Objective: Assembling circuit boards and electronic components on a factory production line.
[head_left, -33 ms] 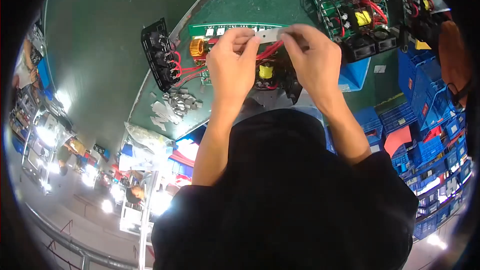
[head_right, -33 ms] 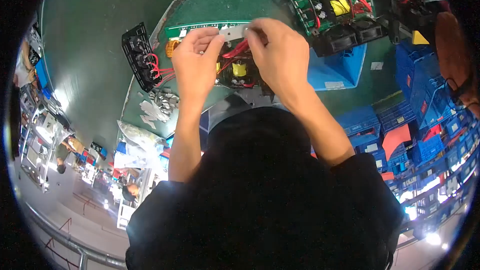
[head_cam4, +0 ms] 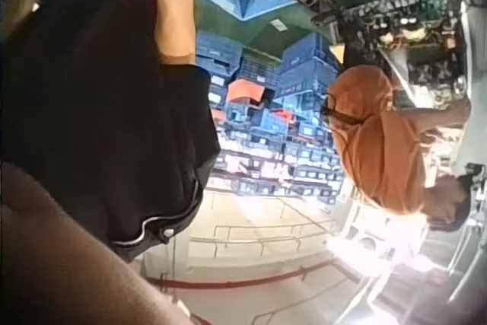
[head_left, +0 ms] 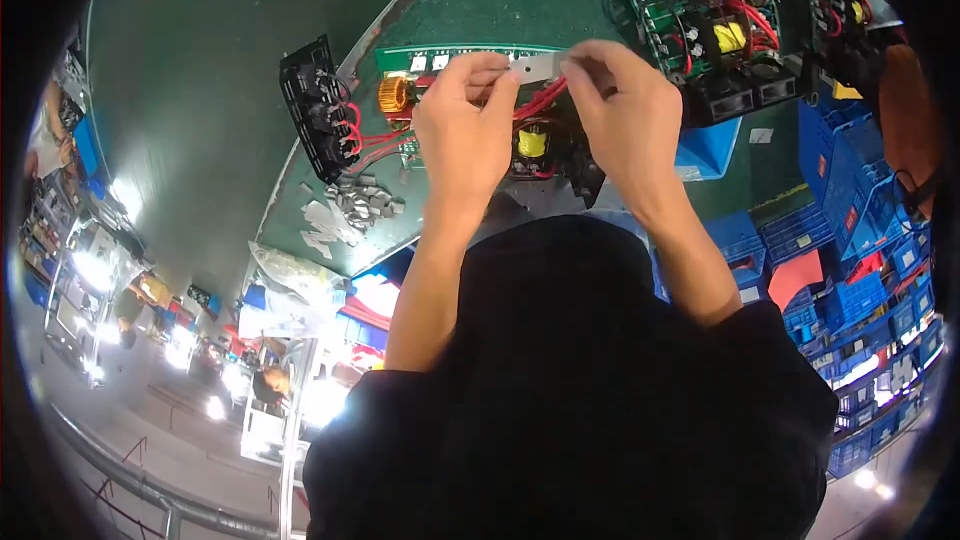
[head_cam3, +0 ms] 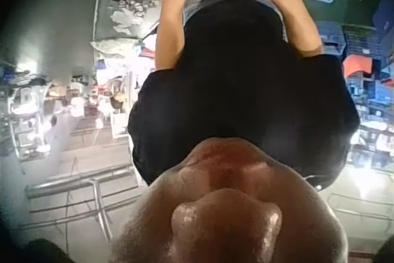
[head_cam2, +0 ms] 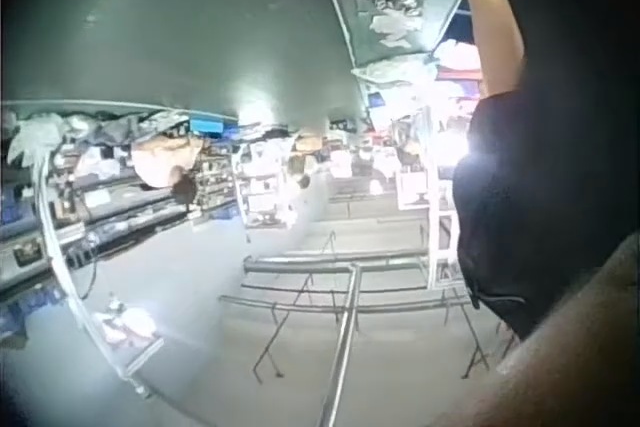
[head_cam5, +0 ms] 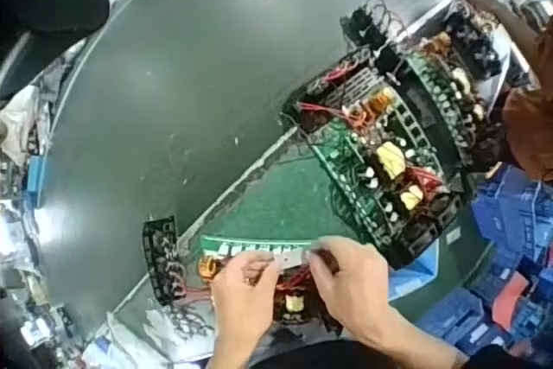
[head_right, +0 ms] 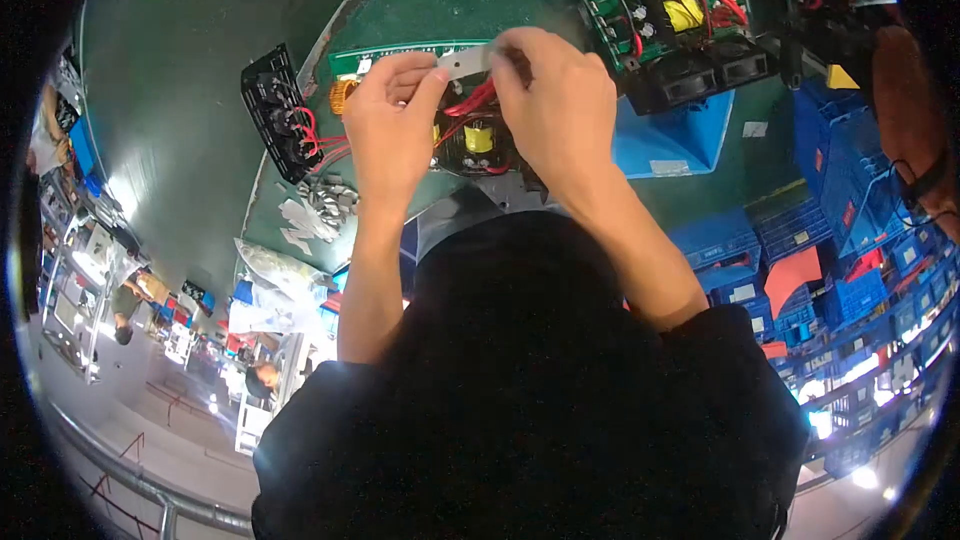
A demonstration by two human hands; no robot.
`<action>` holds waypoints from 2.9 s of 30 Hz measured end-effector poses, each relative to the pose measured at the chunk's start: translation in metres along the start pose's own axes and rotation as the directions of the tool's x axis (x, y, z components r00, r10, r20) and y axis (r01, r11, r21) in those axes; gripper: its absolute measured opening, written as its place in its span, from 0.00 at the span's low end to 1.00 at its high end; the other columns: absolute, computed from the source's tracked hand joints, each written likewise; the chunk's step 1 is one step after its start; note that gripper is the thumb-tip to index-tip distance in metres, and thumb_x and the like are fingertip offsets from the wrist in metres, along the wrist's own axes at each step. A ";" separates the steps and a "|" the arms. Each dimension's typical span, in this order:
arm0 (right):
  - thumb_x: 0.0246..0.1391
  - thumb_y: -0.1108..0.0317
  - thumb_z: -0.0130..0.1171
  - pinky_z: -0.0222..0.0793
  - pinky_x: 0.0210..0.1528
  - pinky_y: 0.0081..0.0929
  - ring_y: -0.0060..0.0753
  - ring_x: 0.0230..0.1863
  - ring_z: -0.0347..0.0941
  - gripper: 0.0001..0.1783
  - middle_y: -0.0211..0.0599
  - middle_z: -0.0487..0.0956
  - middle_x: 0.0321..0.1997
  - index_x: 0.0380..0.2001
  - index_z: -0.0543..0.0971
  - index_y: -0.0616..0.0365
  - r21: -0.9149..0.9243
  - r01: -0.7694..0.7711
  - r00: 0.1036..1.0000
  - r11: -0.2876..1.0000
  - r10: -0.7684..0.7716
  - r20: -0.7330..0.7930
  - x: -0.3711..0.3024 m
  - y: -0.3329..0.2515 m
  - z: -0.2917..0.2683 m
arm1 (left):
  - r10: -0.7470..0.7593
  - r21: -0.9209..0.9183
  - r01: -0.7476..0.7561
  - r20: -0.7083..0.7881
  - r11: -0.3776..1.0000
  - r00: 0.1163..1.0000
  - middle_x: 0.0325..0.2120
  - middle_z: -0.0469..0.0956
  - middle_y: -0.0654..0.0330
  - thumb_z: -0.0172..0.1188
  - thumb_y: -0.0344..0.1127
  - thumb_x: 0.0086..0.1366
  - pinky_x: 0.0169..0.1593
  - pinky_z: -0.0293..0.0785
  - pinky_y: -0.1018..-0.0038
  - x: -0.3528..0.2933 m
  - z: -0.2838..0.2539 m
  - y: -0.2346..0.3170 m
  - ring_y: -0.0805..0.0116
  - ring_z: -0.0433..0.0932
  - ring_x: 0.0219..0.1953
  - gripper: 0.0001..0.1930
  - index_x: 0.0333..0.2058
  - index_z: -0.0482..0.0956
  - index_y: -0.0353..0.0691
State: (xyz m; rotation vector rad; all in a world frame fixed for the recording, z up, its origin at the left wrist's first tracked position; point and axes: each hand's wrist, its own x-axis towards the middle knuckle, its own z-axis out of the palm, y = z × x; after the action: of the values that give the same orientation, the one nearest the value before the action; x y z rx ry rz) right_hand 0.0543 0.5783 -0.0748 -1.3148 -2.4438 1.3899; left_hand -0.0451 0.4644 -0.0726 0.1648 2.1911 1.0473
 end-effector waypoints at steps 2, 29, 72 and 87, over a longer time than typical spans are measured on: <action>0.48 0.70 0.65 0.72 0.29 0.25 0.32 0.25 0.80 0.13 0.38 0.82 0.28 0.39 0.80 0.61 -0.064 0.031 0.999 0.997 -0.033 -0.036 0.012 0.001 0.005 | -0.013 0.043 0.013 -0.012 0.999 1.000 0.28 0.83 0.54 0.64 0.30 0.58 0.37 0.76 0.74 0.006 0.004 0.003 0.69 0.82 0.29 0.09 0.36 0.80 0.32; 0.43 0.59 0.68 0.55 0.48 0.40 0.38 0.45 0.69 0.11 0.30 0.76 0.38 0.24 0.83 0.54 -0.419 -0.078 0.988 0.905 0.127 0.092 0.031 0.014 0.017 | 0.142 0.684 -0.143 0.058 0.715 0.988 0.24 0.82 0.60 0.66 0.33 0.55 0.32 0.73 0.68 0.032 0.010 0.000 0.62 0.81 0.26 0.08 0.34 0.78 0.41; 0.40 0.58 0.69 0.56 0.46 0.40 0.37 0.42 0.70 0.19 0.31 0.76 0.36 0.34 0.76 0.55 -0.339 -0.144 0.977 0.930 0.187 0.100 0.028 0.026 0.014 | 0.608 0.735 -0.582 0.295 0.348 0.737 0.24 0.64 0.66 0.59 0.25 0.47 0.30 0.66 0.74 0.013 0.007 -0.039 0.67 0.64 0.28 0.15 0.37 0.83 0.43; 0.42 0.60 0.69 0.60 0.46 0.36 0.36 0.41 0.70 0.19 0.32 0.77 0.36 0.36 0.76 0.56 -0.294 -0.138 0.978 0.946 0.177 0.109 0.027 0.024 0.011 | 0.655 0.705 -0.594 0.243 0.388 0.715 0.25 0.68 0.67 0.60 0.23 0.46 0.31 0.65 0.74 0.002 -0.011 -0.041 0.67 0.66 0.30 0.16 0.37 0.82 0.44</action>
State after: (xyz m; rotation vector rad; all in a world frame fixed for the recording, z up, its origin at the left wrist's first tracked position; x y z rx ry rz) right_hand 0.0478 0.5945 -0.1079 -1.5537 -2.7698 1.2267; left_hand -0.0465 0.4303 -0.0988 1.4827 2.5607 0.3740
